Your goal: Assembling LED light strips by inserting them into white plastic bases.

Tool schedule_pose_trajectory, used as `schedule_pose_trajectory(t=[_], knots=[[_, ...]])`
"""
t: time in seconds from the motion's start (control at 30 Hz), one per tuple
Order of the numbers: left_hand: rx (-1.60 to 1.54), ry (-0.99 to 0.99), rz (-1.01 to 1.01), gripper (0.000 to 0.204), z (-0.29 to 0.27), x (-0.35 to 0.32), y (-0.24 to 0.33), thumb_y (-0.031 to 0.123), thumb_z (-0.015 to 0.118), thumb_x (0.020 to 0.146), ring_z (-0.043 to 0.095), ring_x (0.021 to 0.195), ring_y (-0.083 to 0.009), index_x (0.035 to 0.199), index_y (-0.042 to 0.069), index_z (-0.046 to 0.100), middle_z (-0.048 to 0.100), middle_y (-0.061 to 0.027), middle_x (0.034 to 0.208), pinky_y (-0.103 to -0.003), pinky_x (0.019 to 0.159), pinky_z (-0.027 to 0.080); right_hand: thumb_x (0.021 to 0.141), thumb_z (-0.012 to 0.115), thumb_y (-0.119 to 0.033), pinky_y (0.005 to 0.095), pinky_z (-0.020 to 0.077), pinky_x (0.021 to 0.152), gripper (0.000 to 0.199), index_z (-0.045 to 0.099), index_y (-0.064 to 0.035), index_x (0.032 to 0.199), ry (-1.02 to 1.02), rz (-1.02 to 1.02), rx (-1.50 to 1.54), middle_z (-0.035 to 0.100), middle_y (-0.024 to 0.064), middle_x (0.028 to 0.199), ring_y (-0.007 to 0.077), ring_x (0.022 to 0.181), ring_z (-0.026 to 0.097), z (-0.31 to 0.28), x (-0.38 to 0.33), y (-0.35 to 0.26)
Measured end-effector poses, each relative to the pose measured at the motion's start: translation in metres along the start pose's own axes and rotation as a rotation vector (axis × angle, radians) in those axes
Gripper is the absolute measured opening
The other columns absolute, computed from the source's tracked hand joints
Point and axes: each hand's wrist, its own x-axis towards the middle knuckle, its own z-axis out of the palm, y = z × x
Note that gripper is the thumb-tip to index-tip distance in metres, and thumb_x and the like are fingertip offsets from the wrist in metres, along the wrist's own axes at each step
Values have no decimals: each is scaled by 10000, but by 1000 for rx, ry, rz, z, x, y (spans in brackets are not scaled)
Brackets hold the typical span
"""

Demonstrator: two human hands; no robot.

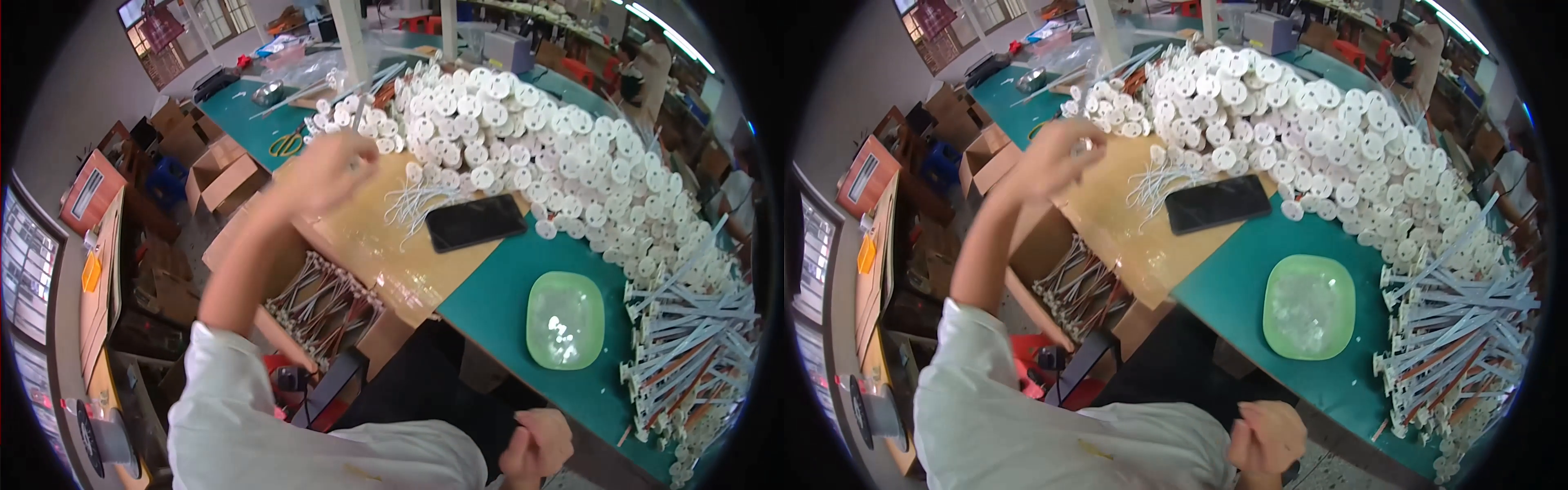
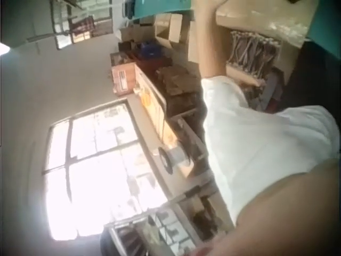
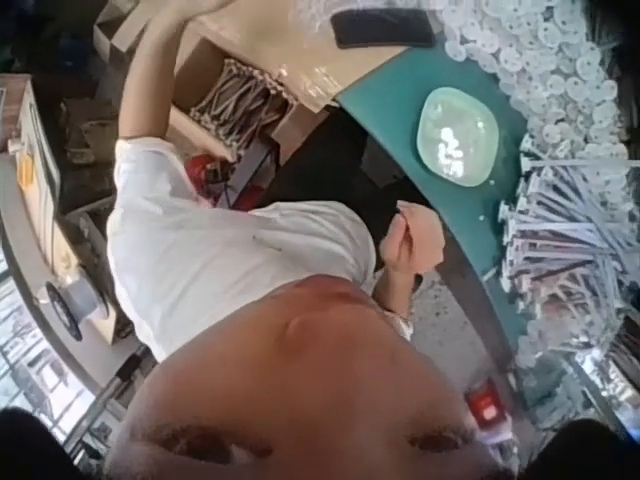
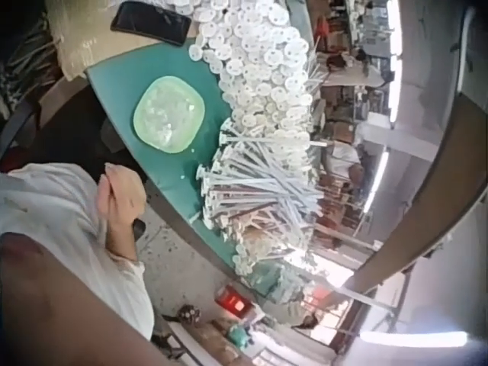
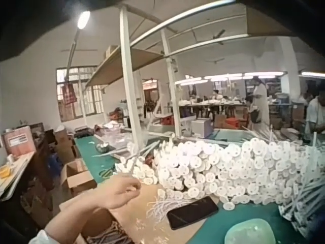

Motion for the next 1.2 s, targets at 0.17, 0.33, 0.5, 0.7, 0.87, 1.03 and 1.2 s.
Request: schedule_pose_trajectory(t=[0.17, 0.33, 0.5, 0.7, 0.87, 1.03, 1.2], knots=[[417, -124, -28, 252, -28, 122, -134, 201, 612, 718, 604, 867, -369, 875, 4, 597, 639, -203, 896, -436, 768, 474, 890, 637, -24, 312, 485, 564, 98, 667, 56, 842, 106, 267, -301, 629, 171, 703, 264, 568, 578, -40, -16, 4], [499, -209, -366, 397, -15, 181, -201, 186, 668, 694, 663, 955, -365, 1066, 46, 653, 692, -202, 1001, -456, 842, 523, 856, 626, -17, 323, 478, 584, 75, 641, 49, 824, 103, 315, -498, 639, 151, 733, 256, 613, 594, -64, -23, 16], [891, 64, -360, 800, -22, 159, -168, 239, 774, 680, 623, 1047, -397, 1407, 225, 441, 563, -262, 1264, -482, 868, 520, 727, 650, 67, 331, 493, 600, 96, 643, 27, 815, 129, 305, -571, 654, 148, 757, 293, 646, 629, -82, -2, 30], [-42, 343, 90, 532, 85, 17, 16, 129, 719, 784, 617, 858, -203, 1276, 18, 550, 635, -128, 1154, -298, 710, 461, 730, 701, 53, 352, 470, 630, 132, 625, 14, 831, 30, 228, -861, 652, 123, 789, 300, 678, 598, -98, 43, 61], [-670, 164, 304, 168, 165, -65, 89, 29, 686, 749, 629, 747, -175, 912, 2, 655, 677, -123, 938, -262, 616, 456, 638, 760, -55, 406, 460, 771, 253, 680, -42, 878, -194, 118, -1125, 613, 119, 968, 305, 941, 562, -81, 101, 109], [-716, 150, 168, 116, 211, -46, 121, -5, 693, 773, 610, 702, -128, 879, -12, 647, 667, -94, 886, -226, 601, 450, 720, 691, -114, 402, 449, 735, 151, 704, -73, 866, -382, 168, -1413, 613, 97, 965, 284, 964, 557, -72, 105, 152], [-794, 89, 33, 169, 210, -62, 108, 58, 679, 836, 615, 677, -126, 974, -28, 630, 661, -94, 852, -249, 598, 469, 747, 692, -63, 380, 450, 664, 105, 713, -62, 850, 6, -96, -1022, 639, 75, 849, 248, 786, 591, -65, 88, 95]])
